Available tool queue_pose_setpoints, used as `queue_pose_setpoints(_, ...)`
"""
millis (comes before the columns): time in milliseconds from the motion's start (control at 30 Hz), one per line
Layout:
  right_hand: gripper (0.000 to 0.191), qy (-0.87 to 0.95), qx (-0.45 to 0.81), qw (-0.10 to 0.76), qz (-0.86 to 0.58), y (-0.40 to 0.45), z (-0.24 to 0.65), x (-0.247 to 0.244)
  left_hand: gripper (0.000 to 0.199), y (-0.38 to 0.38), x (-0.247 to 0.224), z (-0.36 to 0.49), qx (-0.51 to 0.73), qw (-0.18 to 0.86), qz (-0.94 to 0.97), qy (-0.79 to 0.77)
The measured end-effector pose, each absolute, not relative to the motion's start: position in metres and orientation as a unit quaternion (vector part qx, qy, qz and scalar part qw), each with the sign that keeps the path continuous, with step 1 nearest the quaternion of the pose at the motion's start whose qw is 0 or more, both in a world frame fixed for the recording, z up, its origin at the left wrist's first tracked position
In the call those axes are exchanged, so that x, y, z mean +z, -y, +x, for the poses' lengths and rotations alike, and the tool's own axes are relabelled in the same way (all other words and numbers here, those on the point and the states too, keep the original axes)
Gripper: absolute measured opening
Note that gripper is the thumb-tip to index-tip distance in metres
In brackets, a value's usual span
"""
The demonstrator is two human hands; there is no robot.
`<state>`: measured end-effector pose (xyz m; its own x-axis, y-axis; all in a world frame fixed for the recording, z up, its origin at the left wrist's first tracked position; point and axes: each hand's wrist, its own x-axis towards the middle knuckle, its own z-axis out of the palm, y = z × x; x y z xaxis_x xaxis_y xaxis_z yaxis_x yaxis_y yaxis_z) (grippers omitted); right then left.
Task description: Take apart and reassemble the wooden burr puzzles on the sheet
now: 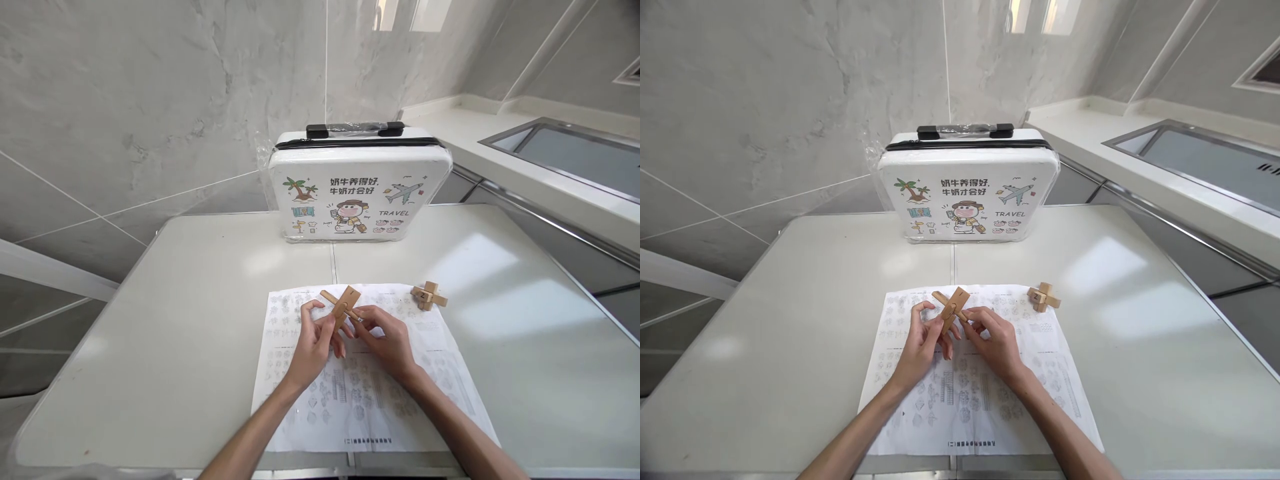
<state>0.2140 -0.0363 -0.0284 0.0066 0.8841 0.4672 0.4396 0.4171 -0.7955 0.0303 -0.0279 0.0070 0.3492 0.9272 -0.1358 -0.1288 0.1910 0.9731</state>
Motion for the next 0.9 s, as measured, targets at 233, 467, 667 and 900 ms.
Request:
queue_pose_setpoints(233, 0.010, 0.665, 0.231, 0.521, -0.482, 0.038, 0.213, -0.027, 0.033, 0.025, 0.005, 0.029, 0.393, 0.697, 0.472, -0.370)
queue_pose_setpoints(467, 0.010, 0.669, 0.230, 0.538, -0.458, 0.038, 0.211, -0.019, 0.032, 0.027, 0.005, 0.031, 0.398, 0.692, 0.466, -0.381)
queue_pose_setpoints(667, 0.016, 0.672, 0.227, 0.523, -0.472, 0.038, 0.211, -0.015, 0.033, 0.029, 0.006, 0.034, 0.413, 0.680, 0.468, -0.384)
queue_pose_setpoints(900, 0.014, 0.697, 0.193, 0.525, -0.449, 0.037, 0.213, -0.016, 0.033, 0.030, 0.007, 0.037, 0.448, 0.653, 0.472, -0.387)
